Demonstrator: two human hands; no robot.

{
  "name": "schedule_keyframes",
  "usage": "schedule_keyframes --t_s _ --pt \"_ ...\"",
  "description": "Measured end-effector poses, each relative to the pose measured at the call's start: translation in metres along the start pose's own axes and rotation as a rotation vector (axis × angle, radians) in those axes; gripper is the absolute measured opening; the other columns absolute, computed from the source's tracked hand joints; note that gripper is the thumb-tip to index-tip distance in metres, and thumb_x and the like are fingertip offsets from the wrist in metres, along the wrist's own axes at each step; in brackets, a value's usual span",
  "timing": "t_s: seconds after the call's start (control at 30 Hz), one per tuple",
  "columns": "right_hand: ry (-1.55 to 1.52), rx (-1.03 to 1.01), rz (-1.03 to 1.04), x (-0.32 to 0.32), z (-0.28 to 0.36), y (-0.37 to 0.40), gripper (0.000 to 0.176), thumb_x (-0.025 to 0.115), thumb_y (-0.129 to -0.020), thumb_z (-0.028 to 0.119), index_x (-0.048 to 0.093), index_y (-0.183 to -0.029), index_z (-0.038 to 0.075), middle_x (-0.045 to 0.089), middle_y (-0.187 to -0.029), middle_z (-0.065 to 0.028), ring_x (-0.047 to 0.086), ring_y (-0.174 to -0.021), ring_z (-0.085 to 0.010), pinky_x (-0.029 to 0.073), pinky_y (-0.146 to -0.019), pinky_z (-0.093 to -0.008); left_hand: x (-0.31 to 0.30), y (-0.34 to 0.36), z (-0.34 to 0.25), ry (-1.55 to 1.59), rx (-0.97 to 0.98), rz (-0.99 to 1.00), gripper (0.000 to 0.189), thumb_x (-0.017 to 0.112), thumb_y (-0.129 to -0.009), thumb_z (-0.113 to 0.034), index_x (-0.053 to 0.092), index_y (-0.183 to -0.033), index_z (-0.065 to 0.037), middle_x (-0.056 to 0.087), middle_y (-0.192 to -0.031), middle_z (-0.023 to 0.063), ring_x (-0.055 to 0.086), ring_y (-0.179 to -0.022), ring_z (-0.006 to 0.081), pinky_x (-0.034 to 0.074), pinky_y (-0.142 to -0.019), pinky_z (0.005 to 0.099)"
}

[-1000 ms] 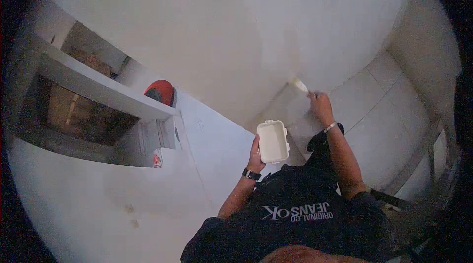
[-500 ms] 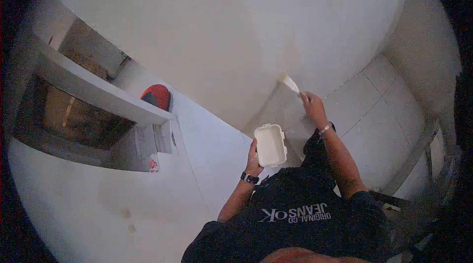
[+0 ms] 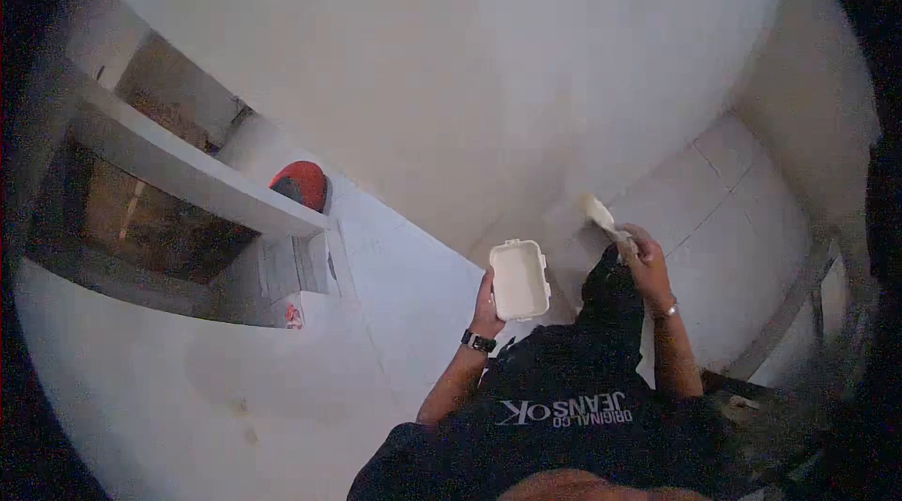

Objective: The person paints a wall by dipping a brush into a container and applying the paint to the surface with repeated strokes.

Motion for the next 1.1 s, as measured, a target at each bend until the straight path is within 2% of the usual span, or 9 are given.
schedule_keyframes --t_s 0.1,0.23,0.43,0.5,0.63,0.7,0.93,1.03,1.1 --pt "-0.221 -0.012 0.080 -0.003 0.017 0.003 0.037 0.067 -0.079 0.012 0.059 -0.114 0.002 0.058 -0.104 -0.0043 0.057 -0.090 -0.0126 0.045 -0.082 -0.0253 0.012 0.000 -0.005 -0.018 0.041 0.007 0.059 0.035 -0.094 -0.047 0.028 -0.142 -0.013 0.041 -0.139 0.0155 0.048 -0.120 0.0331 0.042 -0.098 0.0525" --pt "-0.463 -0.033 0.206 0.007 0.057 0.004 0.039 0.070 -0.075 0.011 0.059 -0.111 0.002 0.056 -0.109 -0.0037 0.055 -0.093 -0.0121 0.045 -0.083 -0.0259 0.016 0.000 -0.007 -0.018 0.046 0.015 0.059 0.037 -0.094 -0.047 0.029 -0.142 -0.013 0.040 -0.139 0.0153 0.048 -0.121 0.0326 0.042 -0.098 0.0526" --pt "-0.208 -0.256 0.136 0.010 0.073 0.001 0.034 0.070 -0.074 0.013 0.061 -0.106 0.004 0.060 -0.102 -0.0053 0.058 -0.091 -0.0185 0.046 -0.082 -0.0310 -0.023 -0.004 0.005 -0.036 0.036 -0.075 0.063 0.037 -0.093 -0.050 0.031 -0.140 -0.009 0.041 -0.139 0.0153 0.047 -0.122 0.0330 0.041 -0.099 0.0519" --pt "0.332 -0.434 0.122 0.017 0.085 0.004 0.030 0.066 -0.078 0.011 0.061 -0.107 0.006 0.061 -0.100 -0.0090 0.059 -0.088 -0.0260 0.047 -0.081 -0.0354 -0.043 -0.005 0.011 0.017 -0.001 -0.137 0.063 0.036 -0.094 -0.049 0.032 -0.140 -0.007 0.043 -0.137 0.0160 0.048 -0.121 0.0329 0.041 -0.099 0.0517" --pt "0.496 -0.582 0.231 0.032 0.112 0.020 0.031 0.063 -0.079 0.010 0.061 -0.110 0.008 0.060 -0.096 -0.0108 0.056 -0.086 -0.0303 0.046 -0.081 -0.0388 -0.043 -0.005 0.011 -0.009 0.029 -0.115 0.061 0.035 -0.094 -0.049 0.033 -0.139 -0.008 0.044 -0.137 0.0161 0.049 -0.120 0.0323 0.041 -0.099 0.0517" --pt "0.690 -0.682 0.322 0.043 0.126 0.031 0.034 0.065 -0.079 0.012 0.060 -0.112 0.010 0.058 -0.090 -0.0091 0.055 -0.087 -0.0290 0.045 -0.084 -0.0398 -0.037 -0.002 0.008 0.008 0.043 -0.154 0.058 0.041 -0.094 -0.049 0.043 -0.132 -0.006 0.054 -0.126 0.0133 0.056 -0.111 0.0256 0.046 -0.095 0.0417" --pt "0.805 -0.796 0.362 0.050 0.123 0.033 0.039 0.067 -0.076 0.013 0.059 -0.114 0.012 0.057 -0.088 -0.0077 0.054 -0.087 -0.0267 0.045 -0.081 -0.0384 -0.029 0.000 0.005 -0.052 0.024 -0.117 0.058 0.033 -0.096 -0.047 0.034 -0.138 -0.008 0.046 -0.135 0.0146 0.052 -0.118 0.0305 0.044 -0.097 0.0480" --pt "0.732 -0.865 0.406 0.056 0.125 0.037 0.037 0.065 -0.077 0.014 0.060 -0.113 0.012 0.058 -0.092 -0.0072 0.055 -0.089 -0.0249 0.047 -0.078 -0.0361 -0.025 0.003 0.003 -0.057 0.038 -0.140 0.057 0.033 -0.096 -0.046 0.035 -0.138 -0.008 0.047 -0.134 0.0136 0.053 -0.116 0.0287 0.045 -0.096 0.0468" --pt "0.712 -0.862 0.469 0.061 0.129 0.043 0.042 0.062 -0.073 0.013 0.057 -0.115 0.010 0.059 -0.095 -0.0072 0.055 -0.097 -0.0258 0.045 -0.087 -0.0358 -0.020 0.007 -0.002 -0.164 0.081 -0.191 0.059 0.042 -0.093 -0.051 0.043 -0.131 -0.006 0.055 -0.124 0.0119 0.058 -0.108 0.0235 0.048 -0.092 0.0396"
Point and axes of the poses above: each hand's wrist, its own y-axis away from the middle knuckle, its own x-axis out of the palm, z = x × y, the point moved 7 cm from there along -y, towards the middle knuckle
